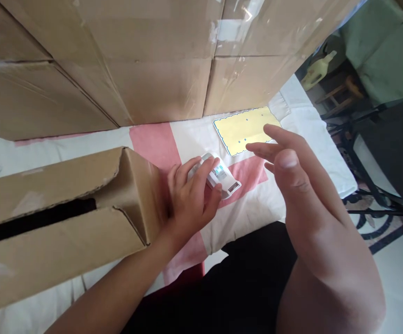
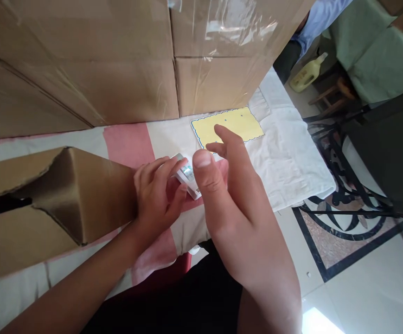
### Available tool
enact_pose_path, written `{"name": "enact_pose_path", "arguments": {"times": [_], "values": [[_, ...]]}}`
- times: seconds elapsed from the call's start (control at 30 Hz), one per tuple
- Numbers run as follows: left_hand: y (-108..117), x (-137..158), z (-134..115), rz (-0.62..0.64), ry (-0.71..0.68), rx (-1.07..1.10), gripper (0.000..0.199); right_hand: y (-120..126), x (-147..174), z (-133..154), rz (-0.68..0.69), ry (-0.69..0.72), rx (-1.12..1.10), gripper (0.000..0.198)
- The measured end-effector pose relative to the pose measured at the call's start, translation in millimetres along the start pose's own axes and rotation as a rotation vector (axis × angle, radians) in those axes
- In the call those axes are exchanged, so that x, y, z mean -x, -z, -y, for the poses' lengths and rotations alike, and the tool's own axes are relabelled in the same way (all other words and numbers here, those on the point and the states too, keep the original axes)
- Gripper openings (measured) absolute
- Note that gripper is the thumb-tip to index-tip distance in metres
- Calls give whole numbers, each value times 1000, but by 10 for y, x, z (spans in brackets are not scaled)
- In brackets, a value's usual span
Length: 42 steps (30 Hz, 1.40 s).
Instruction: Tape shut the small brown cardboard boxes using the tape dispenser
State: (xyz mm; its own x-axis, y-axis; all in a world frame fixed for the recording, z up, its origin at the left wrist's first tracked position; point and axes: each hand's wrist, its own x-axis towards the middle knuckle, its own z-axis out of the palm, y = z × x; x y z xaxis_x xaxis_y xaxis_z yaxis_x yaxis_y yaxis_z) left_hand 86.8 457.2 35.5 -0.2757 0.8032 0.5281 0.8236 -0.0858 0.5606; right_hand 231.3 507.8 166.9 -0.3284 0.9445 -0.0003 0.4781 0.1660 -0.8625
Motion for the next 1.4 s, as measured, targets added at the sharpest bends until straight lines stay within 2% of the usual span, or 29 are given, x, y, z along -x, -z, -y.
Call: {"name": "enact_pose_path", "arguments": {"times": [0.17,0.33,0.4,0.53,0.7,0.83,0.97,1.13,1.23,1.4], "values": [[16,-5,3,3,19,63,41,-25,39,32,18,24,-4,53],[8,-9,6,46,-20,153,35,-84,89,124,-57,18,-23,47],[8,-13,2,38,-9,132,32,-72,75,112,-28,16,5,50],[14,-11,-11,18,63,90,36,18,29,-30,33,33,74,53],[-24,13,0,121,-31,117,39,152,110,-285,10,40,163,53],[-61,28,25,99,52,144,42,234,219,-438,-5,-4,174,57],[-84,29,75,134,56,167,46,281,281,-471,-17,-47,160,58],[-157,20,220,118,200,200,62,305,297,-456,8,-35,156,61],[-181,20,264,135,222,216,65,301,298,-472,32,-9,155,64],[-170,33,219,97,181,244,53,213,262,-525,96,-28,118,66]]}}
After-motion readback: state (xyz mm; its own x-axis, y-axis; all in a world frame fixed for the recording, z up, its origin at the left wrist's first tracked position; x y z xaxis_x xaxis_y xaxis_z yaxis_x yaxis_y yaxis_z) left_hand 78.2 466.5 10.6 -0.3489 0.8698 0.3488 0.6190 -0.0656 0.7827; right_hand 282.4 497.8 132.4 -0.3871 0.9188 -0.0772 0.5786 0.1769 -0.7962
